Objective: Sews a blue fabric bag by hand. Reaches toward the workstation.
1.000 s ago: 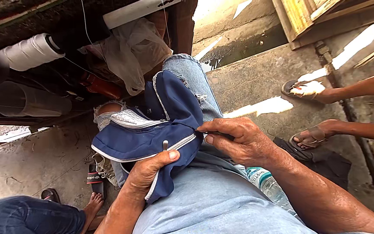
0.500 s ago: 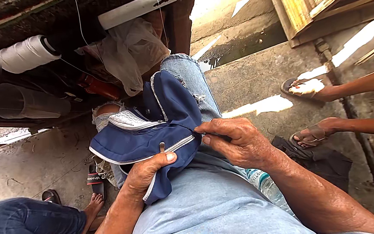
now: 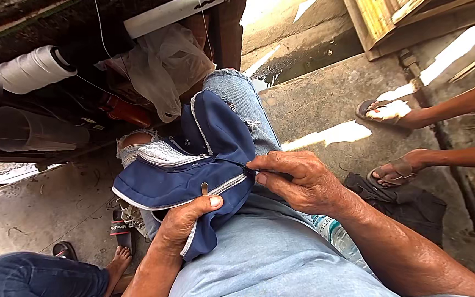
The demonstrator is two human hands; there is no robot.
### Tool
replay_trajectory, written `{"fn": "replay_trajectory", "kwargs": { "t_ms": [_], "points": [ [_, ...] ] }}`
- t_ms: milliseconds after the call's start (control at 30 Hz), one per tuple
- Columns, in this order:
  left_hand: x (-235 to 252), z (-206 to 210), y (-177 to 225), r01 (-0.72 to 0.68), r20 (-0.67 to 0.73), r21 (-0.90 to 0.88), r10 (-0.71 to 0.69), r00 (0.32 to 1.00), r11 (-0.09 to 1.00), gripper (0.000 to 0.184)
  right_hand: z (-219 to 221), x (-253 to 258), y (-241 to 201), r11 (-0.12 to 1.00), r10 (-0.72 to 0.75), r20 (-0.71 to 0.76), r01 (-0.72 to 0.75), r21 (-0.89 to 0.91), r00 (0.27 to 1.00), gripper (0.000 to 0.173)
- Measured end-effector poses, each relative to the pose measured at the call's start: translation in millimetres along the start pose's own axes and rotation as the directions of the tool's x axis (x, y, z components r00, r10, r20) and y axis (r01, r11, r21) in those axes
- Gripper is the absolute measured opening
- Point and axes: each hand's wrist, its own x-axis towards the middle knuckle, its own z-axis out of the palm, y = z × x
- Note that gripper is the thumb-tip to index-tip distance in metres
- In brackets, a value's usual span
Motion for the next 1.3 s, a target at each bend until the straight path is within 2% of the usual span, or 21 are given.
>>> {"fn": "replay_trajectory", "kwargs": {
  "t_ms": [400, 800, 1000, 1167, 1300],
  "points": [
    [0, -2, -2, -0.029, 0.025, -0.008, 0.029, 0.999, 1.0, 0.013, 2, 1, -2, 0.993, 0.01, -0.011, -0.011, -0.118, 1.0, 0.023],
    [0, -3, -2, -0.011, 0.037, -0.039, 0.012, 0.999, 0.999, 0.013, 0, 2, 4, 1.0, -0.029, 0.007, 0.029, -0.004, 1.0, 0.022],
    [-1, -3, -1, -0.051, 0.058, 0.045, 0.048, 0.997, 0.998, 0.014, -1, 4, 1, 0.996, -0.019, 0.027, 0.021, -0.084, 0.999, 0.022],
    [-2, 3, -1, -0.133, 0.107, 0.277, 0.107, 0.989, 0.952, 0.015, -3, 8, -9, 0.959, 0.025, 0.057, -0.008, -0.283, 0.998, 0.022],
    [-1, 7, -3, -0.138, 0.138, 0.356, 0.094, 0.986, 0.924, 0.012, -5, 10, -15, 0.909, 0.065, 0.09, -0.022, -0.417, 0.994, 0.02]
  ]
}}
